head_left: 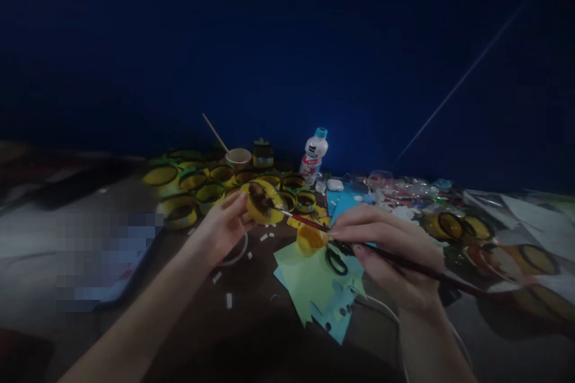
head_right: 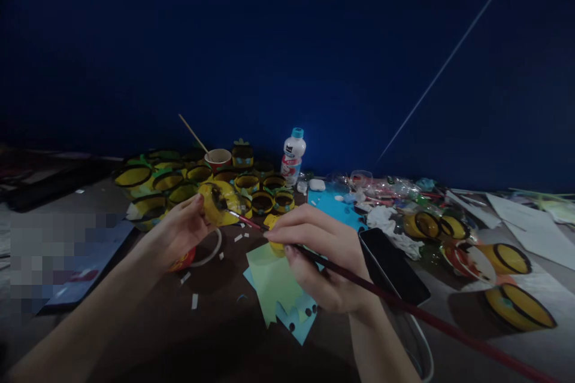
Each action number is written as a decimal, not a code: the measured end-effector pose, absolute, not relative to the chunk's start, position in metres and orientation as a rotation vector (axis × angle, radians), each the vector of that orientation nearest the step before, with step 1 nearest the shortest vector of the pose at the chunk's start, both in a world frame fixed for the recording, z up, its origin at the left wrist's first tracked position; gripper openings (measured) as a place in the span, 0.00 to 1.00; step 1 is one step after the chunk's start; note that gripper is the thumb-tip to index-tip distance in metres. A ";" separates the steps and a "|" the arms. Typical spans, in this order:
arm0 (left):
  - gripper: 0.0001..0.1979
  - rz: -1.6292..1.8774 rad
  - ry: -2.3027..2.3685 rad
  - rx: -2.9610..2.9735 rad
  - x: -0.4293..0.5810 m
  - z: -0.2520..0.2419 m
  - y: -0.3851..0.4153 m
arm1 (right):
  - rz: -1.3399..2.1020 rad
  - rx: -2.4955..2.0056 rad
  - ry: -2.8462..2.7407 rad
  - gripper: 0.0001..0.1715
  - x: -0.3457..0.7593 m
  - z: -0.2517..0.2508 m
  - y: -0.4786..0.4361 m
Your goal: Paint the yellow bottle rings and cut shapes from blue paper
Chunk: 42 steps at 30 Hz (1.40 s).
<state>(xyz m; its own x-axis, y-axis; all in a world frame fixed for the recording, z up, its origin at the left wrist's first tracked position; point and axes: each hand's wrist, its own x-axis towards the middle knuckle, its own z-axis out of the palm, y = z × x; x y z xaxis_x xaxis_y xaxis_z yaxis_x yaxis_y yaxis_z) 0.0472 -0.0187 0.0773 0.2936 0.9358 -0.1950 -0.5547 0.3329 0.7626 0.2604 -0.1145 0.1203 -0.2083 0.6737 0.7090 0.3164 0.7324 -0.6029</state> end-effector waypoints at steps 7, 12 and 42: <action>0.04 1.044 0.763 0.561 0.049 0.083 -0.021 | 0.412 -0.765 -1.815 0.19 0.261 0.120 -0.114; 0.04 1.022 0.793 0.508 0.050 0.081 -0.019 | 0.493 -0.753 -1.845 0.18 0.262 0.118 -0.112; 0.09 0.645 0.832 0.624 0.051 0.078 -0.031 | 0.567 -0.858 -1.949 0.15 0.288 0.131 -0.106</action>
